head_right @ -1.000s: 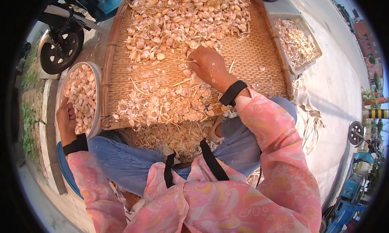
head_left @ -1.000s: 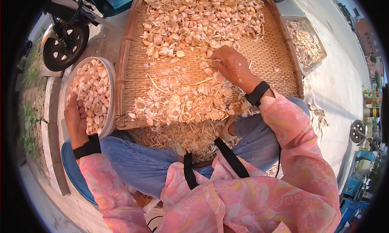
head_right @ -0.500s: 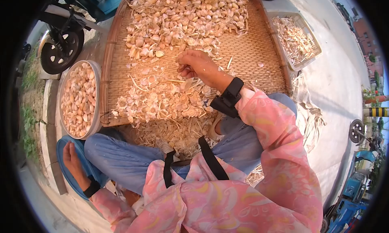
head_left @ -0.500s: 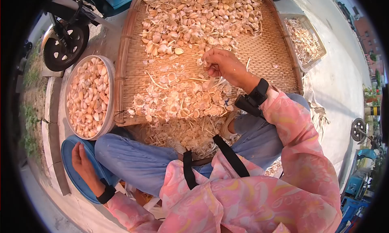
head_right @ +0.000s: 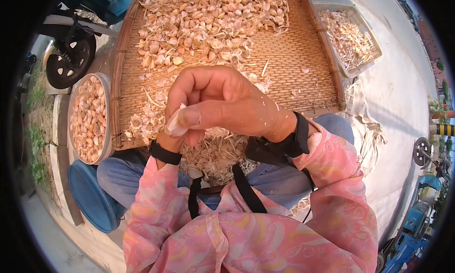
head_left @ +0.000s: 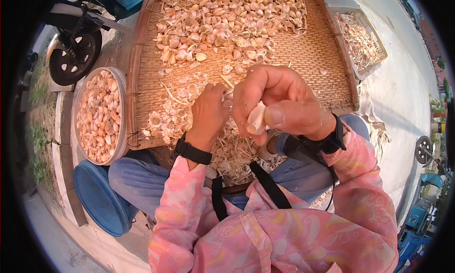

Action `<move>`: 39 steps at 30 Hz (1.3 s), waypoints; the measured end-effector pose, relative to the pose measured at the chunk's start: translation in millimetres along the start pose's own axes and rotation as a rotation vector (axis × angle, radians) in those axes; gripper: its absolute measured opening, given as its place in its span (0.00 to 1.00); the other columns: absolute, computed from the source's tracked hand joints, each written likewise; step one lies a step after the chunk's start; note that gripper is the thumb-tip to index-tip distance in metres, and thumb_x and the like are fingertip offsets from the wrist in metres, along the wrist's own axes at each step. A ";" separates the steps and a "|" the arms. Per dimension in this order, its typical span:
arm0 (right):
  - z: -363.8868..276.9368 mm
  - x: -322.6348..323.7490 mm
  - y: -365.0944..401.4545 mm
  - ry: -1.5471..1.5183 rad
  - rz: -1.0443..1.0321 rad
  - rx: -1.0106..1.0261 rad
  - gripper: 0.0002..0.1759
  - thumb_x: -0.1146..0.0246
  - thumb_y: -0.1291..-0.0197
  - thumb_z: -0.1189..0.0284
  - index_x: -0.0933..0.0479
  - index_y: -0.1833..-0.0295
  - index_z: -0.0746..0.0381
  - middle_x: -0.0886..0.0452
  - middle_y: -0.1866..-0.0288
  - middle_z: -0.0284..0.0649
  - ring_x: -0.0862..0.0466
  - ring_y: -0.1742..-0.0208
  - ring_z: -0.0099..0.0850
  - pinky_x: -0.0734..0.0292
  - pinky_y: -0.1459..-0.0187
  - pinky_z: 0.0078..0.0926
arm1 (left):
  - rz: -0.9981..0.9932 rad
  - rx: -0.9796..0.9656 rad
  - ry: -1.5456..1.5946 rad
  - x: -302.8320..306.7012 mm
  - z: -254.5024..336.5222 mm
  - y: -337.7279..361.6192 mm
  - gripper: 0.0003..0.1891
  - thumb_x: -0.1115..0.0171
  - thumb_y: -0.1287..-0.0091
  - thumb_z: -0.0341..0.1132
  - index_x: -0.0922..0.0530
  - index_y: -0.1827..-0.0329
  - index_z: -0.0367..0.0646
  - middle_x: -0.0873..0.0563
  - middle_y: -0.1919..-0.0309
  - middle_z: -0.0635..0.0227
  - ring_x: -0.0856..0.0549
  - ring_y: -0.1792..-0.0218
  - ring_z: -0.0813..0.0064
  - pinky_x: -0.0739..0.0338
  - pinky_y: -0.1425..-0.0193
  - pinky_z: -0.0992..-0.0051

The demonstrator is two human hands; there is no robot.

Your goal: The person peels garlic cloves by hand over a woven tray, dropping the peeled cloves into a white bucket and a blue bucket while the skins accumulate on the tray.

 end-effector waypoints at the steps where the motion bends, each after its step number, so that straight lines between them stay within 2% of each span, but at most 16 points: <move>1: 9.5 28.9 -6.9 0.012 0.164 -0.037 0.09 0.40 0.41 0.68 0.27 0.61 0.62 0.22 0.67 0.34 0.23 0.72 0.17 0.28 0.70 0.12 | -0.010 -0.005 -0.154 10.0 0.1 0.3 0.15 0.34 0.49 0.33 0.25 0.59 0.41 0.23 0.66 0.55 0.20 0.65 0.51 0.26 0.64 0.60; 4: 31.2 81.5 -7.7 0.144 0.521 -0.170 0.08 0.40 0.41 0.66 0.26 0.63 0.60 0.21 0.69 0.31 0.25 0.73 0.14 0.31 0.72 0.11 | 0.025 0.049 -0.367 43.2 2.3 11.1 0.19 0.31 0.50 0.36 0.24 0.56 0.36 0.20 0.62 0.53 0.19 0.68 0.59 0.25 0.66 0.67; 5: 36.2 89.9 -4.0 0.212 0.618 -0.220 0.08 0.40 0.41 0.66 0.26 0.63 0.59 0.22 0.69 0.30 0.26 0.74 0.13 0.32 0.73 0.11 | 0.021 0.159 -0.352 52.8 7.6 12.5 0.17 0.32 0.49 0.34 0.23 0.57 0.37 0.20 0.64 0.55 0.18 0.67 0.60 0.25 0.64 0.68; 9: 53.5 91.4 -2.4 0.224 0.640 -0.261 0.09 0.41 0.40 0.65 0.26 0.61 0.59 0.22 0.70 0.29 0.27 0.75 0.13 0.32 0.72 0.11 | -0.032 -0.284 -0.152 35.2 24.4 2.3 0.13 0.35 0.50 0.29 0.22 0.60 0.42 0.23 0.68 0.59 0.20 0.66 0.57 0.26 0.63 0.65; 13: 56.3 97.9 -6.3 0.323 0.668 -0.268 0.08 0.43 0.38 0.66 0.26 0.59 0.59 0.21 0.67 0.30 0.27 0.74 0.13 0.31 0.70 0.11 | -0.101 -0.302 -0.329 10.9 11.9 -10.4 0.09 0.37 0.49 0.25 0.24 0.65 0.39 0.22 0.69 0.58 0.19 0.68 0.59 0.26 0.65 0.66; 16: 62.2 106.5 -7.6 0.371 0.686 -0.253 0.08 0.43 0.38 0.66 0.27 0.59 0.59 0.22 0.66 0.30 0.27 0.73 0.14 0.31 0.70 0.11 | -0.148 0.017 0.037 30.7 -8.1 -6.6 0.08 0.37 0.46 0.27 0.25 0.66 0.35 0.20 0.69 0.60 0.18 0.71 0.67 0.25 0.70 0.69; 17: 64.4 108.6 -8.2 0.385 0.687 -0.246 0.08 0.43 0.38 0.66 0.27 0.59 0.59 0.22 0.66 0.30 0.26 0.73 0.14 0.31 0.70 0.11 | -0.151 0.183 0.328 30.3 -23.2 -3.9 0.08 0.39 0.40 0.28 0.26 0.63 0.33 0.18 0.67 0.62 0.17 0.71 0.74 0.22 0.70 0.76; 20: 65.0 98.1 -12.7 0.458 0.637 -0.255 0.09 0.43 0.38 0.65 0.27 0.58 0.59 0.23 0.66 0.29 0.26 0.71 0.15 0.30 0.69 0.12 | -0.044 0.453 1.313 44.8 -6.5 17.8 0.09 0.41 0.37 0.27 0.26 0.58 0.32 0.18 0.66 0.64 0.16 0.68 0.74 0.19 0.63 0.82; 21: 62.5 88.7 -14.4 0.495 0.589 -0.234 0.09 0.41 0.40 0.69 0.27 0.57 0.61 0.24 0.67 0.29 0.25 0.69 0.15 0.30 0.68 0.14 | -0.057 0.406 1.456 41.3 -13.9 22.3 0.09 0.42 0.36 0.28 0.26 0.55 0.34 0.19 0.66 0.64 0.16 0.63 0.73 0.19 0.57 0.83; 25: 67.7 40.9 -19.0 1.072 0.241 0.160 0.12 0.37 0.43 0.69 0.28 0.57 0.63 0.24 0.67 0.35 0.24 0.69 0.24 0.29 0.68 0.20 | 0.253 0.632 1.895 19.8 -2.0 31.4 0.10 0.41 0.36 0.30 0.26 0.55 0.36 0.19 0.64 0.65 0.18 0.61 0.73 0.17 0.58 0.79; 27: 72.7 29.9 -19.5 1.334 0.149 0.302 0.14 0.37 0.44 0.66 0.28 0.61 0.66 0.24 0.68 0.41 0.21 0.69 0.34 0.28 0.69 0.28 | 0.265 0.628 1.971 8.6 -2.1 32.3 0.10 0.41 0.36 0.30 0.26 0.54 0.38 0.19 0.65 0.67 0.19 0.63 0.76 0.19 0.58 0.80; 30: 70.0 41.8 -21.7 1.272 0.341 0.189 0.13 0.36 0.46 0.67 0.29 0.63 0.65 0.25 0.70 0.44 0.22 0.68 0.41 0.28 0.68 0.34 | 0.315 0.573 1.922 4.3 2.7 31.0 0.09 0.42 0.35 0.30 0.26 0.54 0.38 0.20 0.67 0.70 0.22 0.70 0.82 0.21 0.61 0.82; 31: 67.9 44.7 -22.9 1.250 0.363 0.011 0.13 0.39 0.43 0.65 0.29 0.64 0.64 0.25 0.73 0.44 0.23 0.71 0.42 0.29 0.70 0.37 | 0.312 0.507 1.833 6.8 10.4 33.3 0.09 0.43 0.35 0.29 0.25 0.54 0.38 0.20 0.68 0.70 0.22 0.71 0.84 0.22 0.63 0.82; 35: 81.6 57.0 -23.2 1.482 0.243 0.024 0.17 0.44 0.40 0.59 0.29 0.64 0.64 0.27 0.79 0.46 0.24 0.75 0.41 0.31 0.73 0.35 | 0.328 0.271 1.462 3.3 13.7 36.0 0.09 0.43 0.35 0.29 0.26 0.55 0.35 0.21 0.67 0.70 0.23 0.71 0.85 0.25 0.67 0.86; 37: 86.5 59.4 -24.9 1.540 0.240 0.026 0.18 0.47 0.38 0.57 0.29 0.66 0.63 0.27 0.80 0.47 0.23 0.76 0.42 0.31 0.74 0.36 | 0.365 0.298 1.511 2.5 15.1 34.9 0.09 0.43 0.35 0.29 0.26 0.54 0.36 0.21 0.67 0.70 0.25 0.72 0.85 0.28 0.68 0.86; 39: 91.0 63.2 -25.7 1.027 0.369 -0.126 0.18 0.47 0.37 0.59 0.28 0.68 0.64 0.26 0.79 0.48 0.22 0.74 0.44 0.31 0.74 0.37 | 0.349 0.310 1.603 4.0 15.9 33.8 0.09 0.44 0.35 0.29 0.27 0.54 0.35 0.22 0.67 0.69 0.26 0.72 0.85 0.30 0.69 0.87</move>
Point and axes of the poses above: each hand's wrist, its own y-axis away from the middle knuckle, its own x-axis out of the back of the hand, z = x × y, the point moved 2 cm from there along -y, towards the middle knuckle
